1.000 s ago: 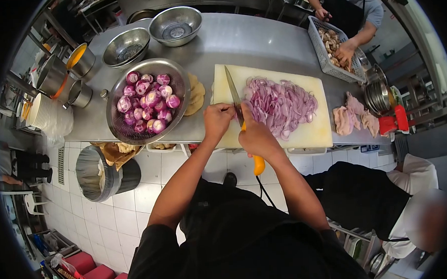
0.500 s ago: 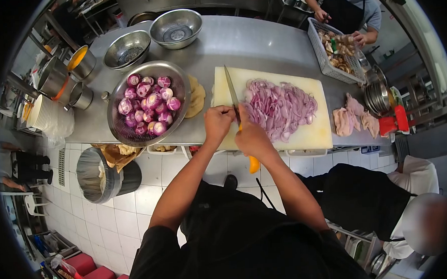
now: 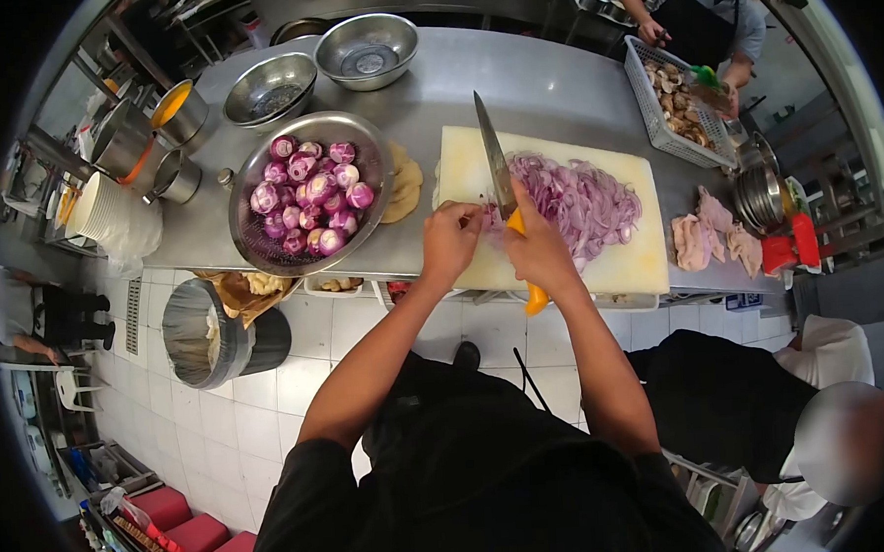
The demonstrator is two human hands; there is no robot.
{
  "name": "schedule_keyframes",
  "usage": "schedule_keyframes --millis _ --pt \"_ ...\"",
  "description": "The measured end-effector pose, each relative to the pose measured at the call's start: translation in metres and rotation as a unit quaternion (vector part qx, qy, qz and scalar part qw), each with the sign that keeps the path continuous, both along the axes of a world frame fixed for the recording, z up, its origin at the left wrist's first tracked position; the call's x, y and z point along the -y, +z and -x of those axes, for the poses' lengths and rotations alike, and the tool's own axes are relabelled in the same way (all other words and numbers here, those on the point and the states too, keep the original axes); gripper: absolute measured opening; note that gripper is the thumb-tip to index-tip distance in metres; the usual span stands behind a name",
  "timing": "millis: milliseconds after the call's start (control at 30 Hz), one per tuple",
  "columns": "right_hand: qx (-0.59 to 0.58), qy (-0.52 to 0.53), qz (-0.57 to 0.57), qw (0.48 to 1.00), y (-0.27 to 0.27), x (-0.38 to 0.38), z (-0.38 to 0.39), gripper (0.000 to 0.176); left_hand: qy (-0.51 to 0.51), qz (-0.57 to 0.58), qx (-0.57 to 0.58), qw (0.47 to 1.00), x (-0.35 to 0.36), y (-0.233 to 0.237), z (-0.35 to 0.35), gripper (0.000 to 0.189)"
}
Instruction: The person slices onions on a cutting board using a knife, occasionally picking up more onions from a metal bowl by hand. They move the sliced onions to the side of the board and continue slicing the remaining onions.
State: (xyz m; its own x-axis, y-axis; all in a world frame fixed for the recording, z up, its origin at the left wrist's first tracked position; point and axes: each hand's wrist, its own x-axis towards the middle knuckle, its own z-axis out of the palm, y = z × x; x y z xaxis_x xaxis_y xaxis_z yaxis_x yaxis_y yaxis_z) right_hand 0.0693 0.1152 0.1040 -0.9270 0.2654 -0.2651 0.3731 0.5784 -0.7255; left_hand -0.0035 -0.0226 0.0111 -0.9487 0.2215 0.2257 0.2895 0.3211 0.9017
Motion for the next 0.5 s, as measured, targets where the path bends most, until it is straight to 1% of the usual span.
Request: schedule_keyframes --millis 67,167,267,333,367,433,500 --pt "-0.048 0.012 0.01 0.999 -0.008 0.001 -0.008 0.077 0.0 -0.02 -0.001 1.0 0.007 0.005 -0.004 0.016" --pt "-0.049 -0.003 0.053 0.997 -0.016 0.003 -0.015 0.08 -0.001 -0.034 -0.024 0.999 0.01 0.024 -0.009 0.016" --pt "-0.071 -0.042 0.051 0.995 -0.003 0.005 -0.021 0.076 -0.018 -0.037 -0.061 0.997 0.004 0.036 -0.006 0.016" --pt "-0.114 -0.017 -0.087 0.989 -0.002 -0.001 -0.022 0.077 -0.028 -0.051 -0.074 0.996 -0.005 0.046 -0.004 0.016" --pt "-0.134 -0.009 -0.156 0.978 -0.002 -0.006 -0.023 0.077 -0.036 -0.034 -0.079 0.996 -0.008 0.052 -0.004 0.017" --pt "-0.167 -0.01 -0.189 0.968 -0.001 -0.014 -0.032 0.071 -0.044 0.003 -0.091 0.995 -0.004 0.069 -0.004 0.018" --pt "-0.179 -0.008 -0.205 0.962 -0.004 -0.017 -0.043 0.067 -0.072 0.025 -0.134 0.988 -0.002 0.08 -0.002 0.019"
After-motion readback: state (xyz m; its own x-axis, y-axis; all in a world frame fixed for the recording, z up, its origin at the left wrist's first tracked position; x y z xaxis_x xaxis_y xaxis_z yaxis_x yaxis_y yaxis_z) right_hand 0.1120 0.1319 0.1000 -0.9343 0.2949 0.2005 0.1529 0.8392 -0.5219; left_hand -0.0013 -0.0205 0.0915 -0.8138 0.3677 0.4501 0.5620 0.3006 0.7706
